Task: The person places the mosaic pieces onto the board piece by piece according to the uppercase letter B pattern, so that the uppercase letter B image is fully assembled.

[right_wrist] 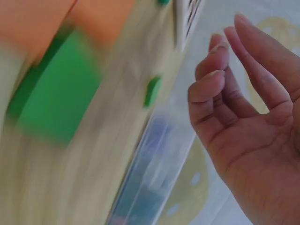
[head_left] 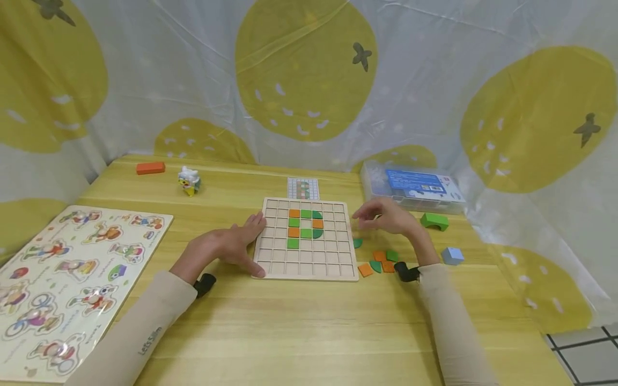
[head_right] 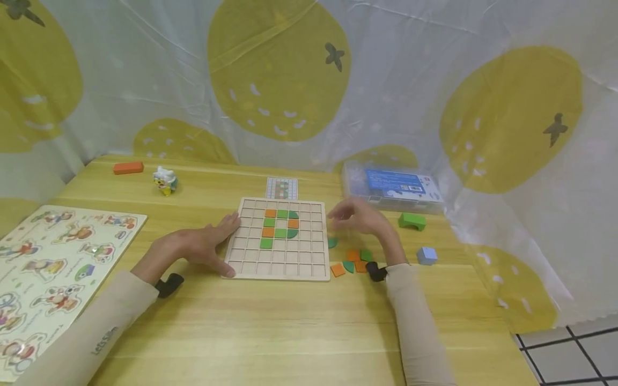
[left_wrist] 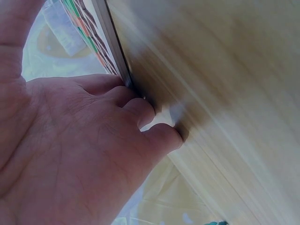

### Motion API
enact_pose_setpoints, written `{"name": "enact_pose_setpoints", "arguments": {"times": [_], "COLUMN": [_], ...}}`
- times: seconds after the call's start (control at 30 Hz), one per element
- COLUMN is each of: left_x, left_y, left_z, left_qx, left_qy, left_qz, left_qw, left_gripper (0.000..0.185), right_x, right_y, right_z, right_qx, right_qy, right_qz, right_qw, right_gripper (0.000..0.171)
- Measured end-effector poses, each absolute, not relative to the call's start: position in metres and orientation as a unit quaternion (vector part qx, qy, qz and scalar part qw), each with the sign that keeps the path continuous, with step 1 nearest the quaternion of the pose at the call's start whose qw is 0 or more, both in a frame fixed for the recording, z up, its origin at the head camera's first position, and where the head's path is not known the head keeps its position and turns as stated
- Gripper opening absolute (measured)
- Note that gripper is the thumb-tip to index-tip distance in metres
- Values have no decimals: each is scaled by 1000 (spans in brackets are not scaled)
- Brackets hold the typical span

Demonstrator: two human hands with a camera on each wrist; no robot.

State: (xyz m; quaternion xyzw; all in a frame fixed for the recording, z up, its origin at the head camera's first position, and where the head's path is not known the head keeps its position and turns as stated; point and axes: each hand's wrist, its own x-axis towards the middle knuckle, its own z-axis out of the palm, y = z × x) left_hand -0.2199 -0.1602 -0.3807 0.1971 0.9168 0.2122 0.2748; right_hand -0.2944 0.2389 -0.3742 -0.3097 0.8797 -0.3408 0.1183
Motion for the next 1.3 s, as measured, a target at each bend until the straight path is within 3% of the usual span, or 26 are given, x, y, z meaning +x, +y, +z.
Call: {"name": "enact_pose_setpoints", "arguments": {"times": [0.33,0.77,0.93,1.07,1.3], "left_x": [-214,-216,-216,-216,-220], "left_y": [-178,-169,-163,-159,-157], "left_z": [-377,-379,-379,-380,-379], "left_qx": [186,196,202,202,202], "left_qy": [919,915,915,915,917], "left_qz": [217,224,219,215,210], "left_qw": [272,271,272,275,274], "left_gripper": [136,134,134,134,135], "right_x": [-288,-275,-274,-271,-271], "right_y": [282,281,281,261,184], "right_z": [-391,-386,-386,-378,-372], "right_qx": [-315,-279,-290,-307,-335], "right_qy": [860,884,878,870,855], "right_qz": [-339,-305,-330,-349,-360], "right_qw": [216,218,192,164,163], "right_gripper": [22,19,10,5,5]}}
